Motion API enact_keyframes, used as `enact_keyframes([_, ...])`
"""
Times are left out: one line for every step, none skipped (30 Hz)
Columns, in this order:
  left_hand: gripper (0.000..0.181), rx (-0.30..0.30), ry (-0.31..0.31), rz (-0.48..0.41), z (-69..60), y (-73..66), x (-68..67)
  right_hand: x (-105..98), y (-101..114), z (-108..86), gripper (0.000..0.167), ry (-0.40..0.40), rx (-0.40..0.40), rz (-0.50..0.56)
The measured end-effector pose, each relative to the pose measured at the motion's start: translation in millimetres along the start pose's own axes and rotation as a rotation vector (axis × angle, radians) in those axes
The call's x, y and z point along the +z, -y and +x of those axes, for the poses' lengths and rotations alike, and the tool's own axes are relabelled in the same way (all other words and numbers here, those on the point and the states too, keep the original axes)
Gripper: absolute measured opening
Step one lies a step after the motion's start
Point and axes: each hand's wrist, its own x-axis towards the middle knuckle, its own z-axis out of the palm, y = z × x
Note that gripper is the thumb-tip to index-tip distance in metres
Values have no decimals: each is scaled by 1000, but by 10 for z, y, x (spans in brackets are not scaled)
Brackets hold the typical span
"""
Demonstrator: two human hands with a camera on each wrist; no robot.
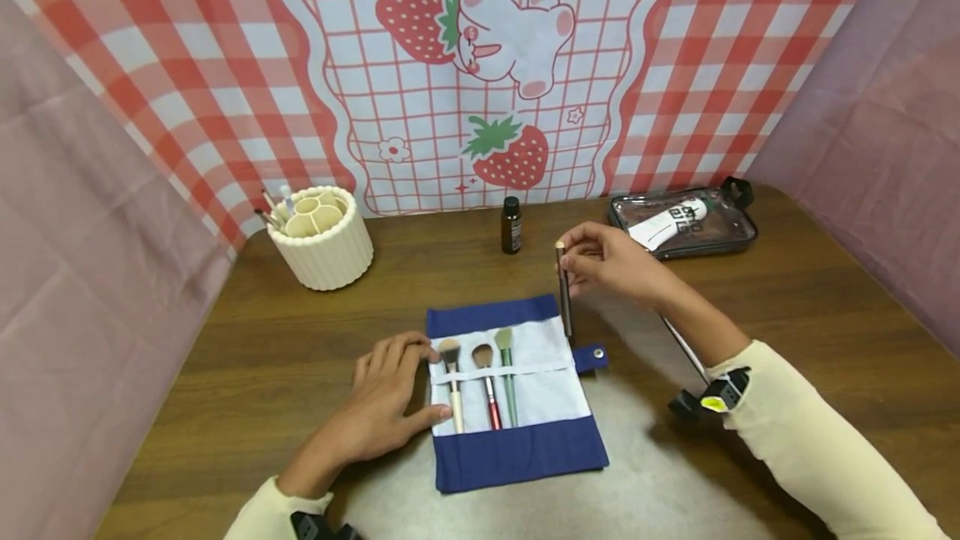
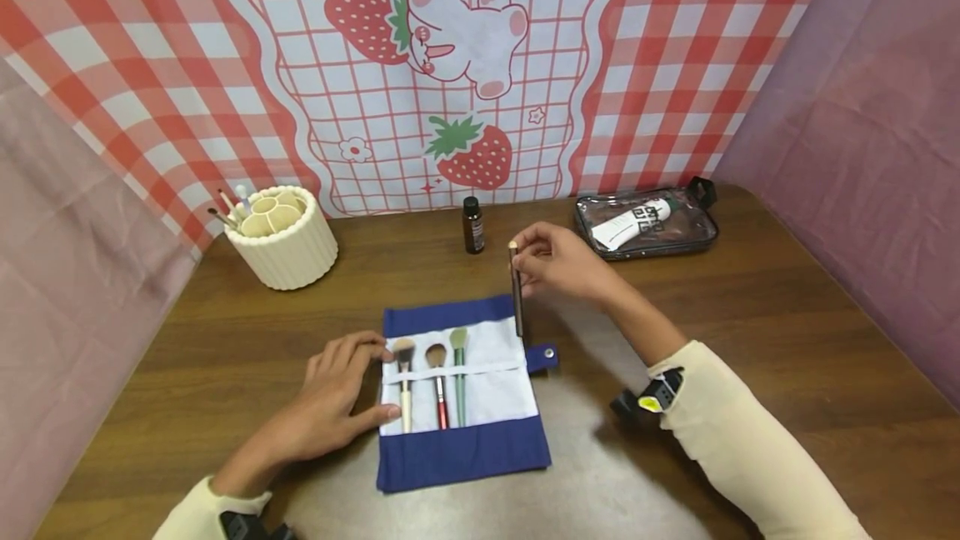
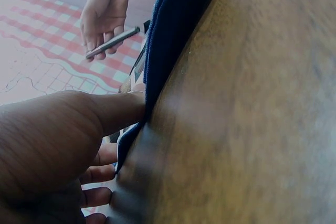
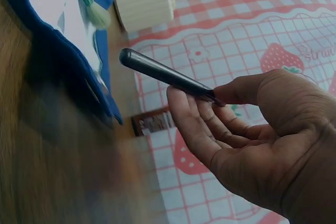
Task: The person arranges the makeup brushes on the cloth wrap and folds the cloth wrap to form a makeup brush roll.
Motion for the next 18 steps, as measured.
enact_keyframes([58, 0, -1, -1, 1, -3, -1, 25, -1, 17, 29, 4, 3, 19])
enact_keyframes([58, 0, 0, -1, 3, -6, -1, 50, -2, 32, 28, 7, 6, 34])
enact_keyframes([57, 1, 0, -2, 4, -8, -3, 77, -5, 47, 28, 9, 7, 47])
enact_keyframes([57, 0, 2, -3, 6, -9, -2, 106, -8, 59, 28, 12, 9, 59])
enact_keyframes([57, 0, 2, -4, 5, -13, -7, 138, -10, 71, 28, 18, 12, 75])
enact_keyframes([57, -1, 3, -5, 6, -15, -8, 171, -13, 83, 27, 25, 15, 90])
enact_keyframes([56, 0, 4, -6, 7, -16, -9, 204, -19, 95, 27, 34, 16, 99])
enact_keyframes([56, 0, 5, -6, 8, -16, -10, 235, -24, 106, 26, 42, 19, 109])
enact_keyframes([56, 0, 5, -6, 9, -18, -12, 264, -32, 117, 26, 52, 22, 118])
enact_keyframes([56, 0, 5, -5, 10, -18, -12, 294, -39, 126, 26, 61, 26, 129])
enact_keyframes([56, 1, 3, -6, 11, -19, -14, 322, -48, 134, 26, 69, 31, 140])
enact_keyframes([56, 1, 2, -6, 12, -18, -12, 347, -59, 140, 27, 77, 36, 148])
enact_keyframes([56, 0, 2, -6, 14, -17, -11, 371, -70, 144, 27, 85, 42, 156])
enact_keyframes([57, -1, 2, -5, 14, -16, -10, 392, -78, 145, 27, 93, 48, 161])
enact_keyframes([57, -1, 3, -5, 15, -17, -10, 410, -93, 149, 27, 102, 51, 162])
enact_keyframes([57, -2, 2, -6, 14, -16, -10, 428, -104, 149, 27, 112, 55, 166])
enact_keyframes([57, -3, 1, -7, 14, -16, -10, 443, -120, 149, 27, 121, 57, 165])
enact_keyframes([57, -4, 2, -6, 13, -16, -10, 458, -132, 148, 27, 131, 59, 164])
